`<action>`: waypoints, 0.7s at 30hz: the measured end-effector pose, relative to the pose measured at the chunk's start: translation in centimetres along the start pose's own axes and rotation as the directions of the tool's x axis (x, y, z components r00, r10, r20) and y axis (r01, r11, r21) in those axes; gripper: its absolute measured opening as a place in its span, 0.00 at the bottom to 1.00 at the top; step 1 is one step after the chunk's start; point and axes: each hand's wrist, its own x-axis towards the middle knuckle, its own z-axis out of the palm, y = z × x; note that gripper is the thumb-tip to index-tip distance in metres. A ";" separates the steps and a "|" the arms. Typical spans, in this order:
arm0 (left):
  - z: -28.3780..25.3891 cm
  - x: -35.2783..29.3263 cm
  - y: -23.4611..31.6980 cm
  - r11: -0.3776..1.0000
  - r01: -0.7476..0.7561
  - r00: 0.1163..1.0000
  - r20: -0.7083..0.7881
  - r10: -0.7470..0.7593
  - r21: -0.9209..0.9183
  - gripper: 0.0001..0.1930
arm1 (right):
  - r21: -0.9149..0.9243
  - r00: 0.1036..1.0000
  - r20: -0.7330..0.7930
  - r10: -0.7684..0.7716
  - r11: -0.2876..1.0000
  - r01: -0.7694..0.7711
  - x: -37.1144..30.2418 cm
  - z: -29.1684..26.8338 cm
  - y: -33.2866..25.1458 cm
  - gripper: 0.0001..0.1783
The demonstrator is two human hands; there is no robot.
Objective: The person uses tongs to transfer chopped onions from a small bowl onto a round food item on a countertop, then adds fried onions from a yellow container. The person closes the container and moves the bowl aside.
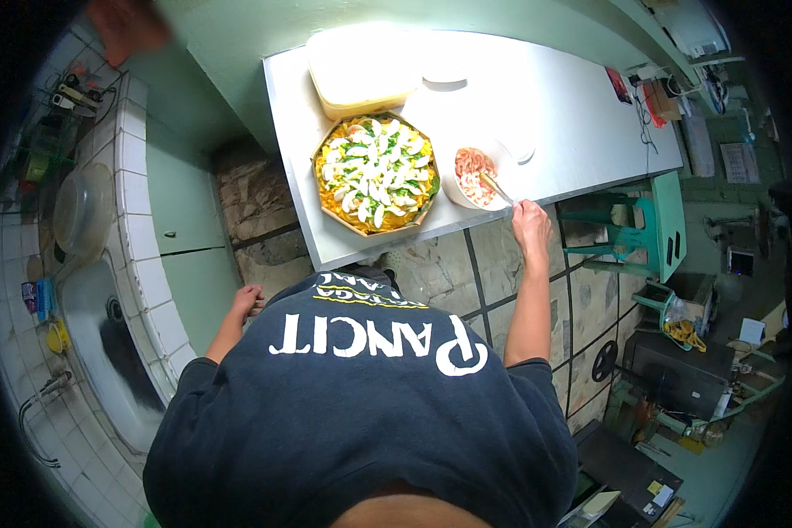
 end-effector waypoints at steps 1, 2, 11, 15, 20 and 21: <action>0.1 -0.3 0.2 1.000 -0.007 1.000 -0.010 0.007 0.017 0.14 | 0.006 1.000 -0.010 -0.013 1.000 0.014 0.2 0.0 0.0 0.13; 0.2 -0.4 0.5 1.000 -0.001 1.000 0.000 0.001 0.008 0.15 | 0.016 1.000 -0.015 -0.025 1.000 0.025 0.3 -0.1 0.1 0.13; 0.1 -0.5 0.1 0.999 0.035 0.999 -0.001 -0.035 0.009 0.15 | 0.026 0.996 -0.076 -0.051 0.998 0.053 -0.6 -2.1 0.8 0.13; 0.0 0.6 0.2 1.000 0.023 1.000 0.016 -0.023 -0.013 0.15 | -0.102 0.992 -0.100 -0.073 0.993 0.063 -0.4 -1.5 0.0 0.11; 0.0 1.5 -0.3 0.999 -0.009 1.000 0.026 0.010 -0.044 0.15 | -0.143 0.995 -0.083 -0.060 0.989 0.048 -0.5 -1.0 -0.6 0.12; 0.1 1.5 -0.3 0.999 -0.006 1.000 0.023 0.007 -0.044 0.15 | -0.149 0.995 -0.081 -0.052 0.988 0.040 -0.5 -0.8 -0.5 0.12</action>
